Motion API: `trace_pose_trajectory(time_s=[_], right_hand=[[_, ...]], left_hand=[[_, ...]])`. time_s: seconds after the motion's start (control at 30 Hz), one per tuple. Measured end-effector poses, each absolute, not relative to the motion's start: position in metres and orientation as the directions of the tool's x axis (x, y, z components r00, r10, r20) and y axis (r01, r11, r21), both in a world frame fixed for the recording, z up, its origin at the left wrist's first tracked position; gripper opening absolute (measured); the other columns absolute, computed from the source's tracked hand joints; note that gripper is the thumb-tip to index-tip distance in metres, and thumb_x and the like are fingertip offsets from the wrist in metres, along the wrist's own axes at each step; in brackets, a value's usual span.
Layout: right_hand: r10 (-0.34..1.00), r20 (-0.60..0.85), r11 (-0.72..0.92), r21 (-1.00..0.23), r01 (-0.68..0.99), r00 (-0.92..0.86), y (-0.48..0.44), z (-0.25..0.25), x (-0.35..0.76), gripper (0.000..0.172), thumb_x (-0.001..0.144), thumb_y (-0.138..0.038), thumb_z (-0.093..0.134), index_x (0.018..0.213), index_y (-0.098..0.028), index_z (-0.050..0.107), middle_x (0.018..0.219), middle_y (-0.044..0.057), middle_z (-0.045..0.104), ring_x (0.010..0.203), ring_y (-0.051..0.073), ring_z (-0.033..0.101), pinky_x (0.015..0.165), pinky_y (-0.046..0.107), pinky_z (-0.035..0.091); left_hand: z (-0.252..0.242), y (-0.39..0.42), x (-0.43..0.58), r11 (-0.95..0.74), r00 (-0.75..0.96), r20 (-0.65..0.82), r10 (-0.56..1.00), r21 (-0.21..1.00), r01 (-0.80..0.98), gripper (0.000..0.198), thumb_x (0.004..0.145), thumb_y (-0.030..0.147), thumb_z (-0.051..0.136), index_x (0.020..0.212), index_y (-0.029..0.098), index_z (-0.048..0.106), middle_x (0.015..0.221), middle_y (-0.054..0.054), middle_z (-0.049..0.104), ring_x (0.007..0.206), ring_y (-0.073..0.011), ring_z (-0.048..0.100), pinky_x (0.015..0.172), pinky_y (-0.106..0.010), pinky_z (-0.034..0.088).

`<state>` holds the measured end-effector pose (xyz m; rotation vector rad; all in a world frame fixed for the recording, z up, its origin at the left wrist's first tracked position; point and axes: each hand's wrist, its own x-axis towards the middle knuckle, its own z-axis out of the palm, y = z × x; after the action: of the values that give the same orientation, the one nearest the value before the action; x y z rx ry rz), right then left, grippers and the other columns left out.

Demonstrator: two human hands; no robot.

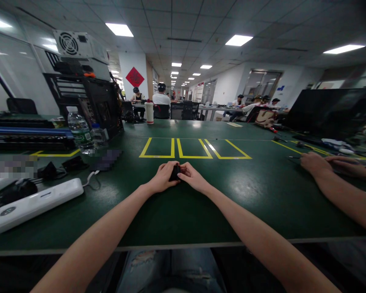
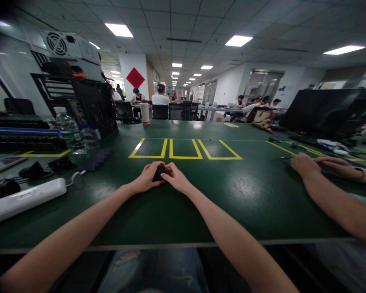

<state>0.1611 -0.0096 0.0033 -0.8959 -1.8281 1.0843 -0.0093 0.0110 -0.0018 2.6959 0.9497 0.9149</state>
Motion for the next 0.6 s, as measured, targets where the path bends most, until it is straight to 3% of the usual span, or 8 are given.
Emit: trace_pose_trajectory(time_s=[0.1, 0.3, 0.6], right_hand=[[0.842, 0.302, 0.400, -0.906, 0.141, -0.448, -0.0129, 0.0045, 0.1626, 0.028, 0.072, -0.027, 0.054, 0.096, -0.022, 0.041, 0.096, 0.001, 0.050, 0.091, 0.014, 0.051, 0.084, 0.035, 0.041], [0.862, 0.311, 0.390, -0.911, 0.132, -0.401, -0.0104, 0.0044, 0.1602, 0.017, 0.077, -0.032, 0.046, 0.090, -0.021, 0.043, 0.092, 0.001, 0.050, 0.088, 0.014, 0.052, 0.080, 0.035, 0.043], [0.903, 0.275, 0.355, -0.910, 0.214, -0.332, -0.0069, 0.0004, 0.1567, 0.027, 0.077, -0.032, 0.046, 0.100, -0.019, 0.042, 0.098, 0.005, 0.049, 0.092, 0.015, 0.050, 0.083, 0.036, 0.041]], left_hand=[[-0.0017, 0.0104, -0.0096, -0.790, 0.609, 0.507, 0.609, 0.316, 0.526, 0.055, 0.069, 0.027, 0.056, 0.116, 0.022, 0.027, 0.113, -0.007, 0.041, 0.108, -0.0217, 0.039, 0.095, -0.042, 0.024], [-0.0005, 0.0093, -0.0097, -0.788, 0.610, 0.505, 0.611, 0.315, 0.529, 0.057, 0.068, 0.028, 0.057, 0.116, 0.022, 0.027, 0.114, -0.006, 0.041, 0.108, -0.0215, 0.040, 0.096, -0.042, 0.023], [-0.0017, 0.0105, -0.0088, -0.786, 0.606, 0.507, 0.614, 0.315, 0.532, 0.058, 0.068, 0.028, 0.058, 0.116, 0.022, 0.027, 0.114, -0.007, 0.041, 0.108, -0.0217, 0.039, 0.096, -0.042, 0.024]])
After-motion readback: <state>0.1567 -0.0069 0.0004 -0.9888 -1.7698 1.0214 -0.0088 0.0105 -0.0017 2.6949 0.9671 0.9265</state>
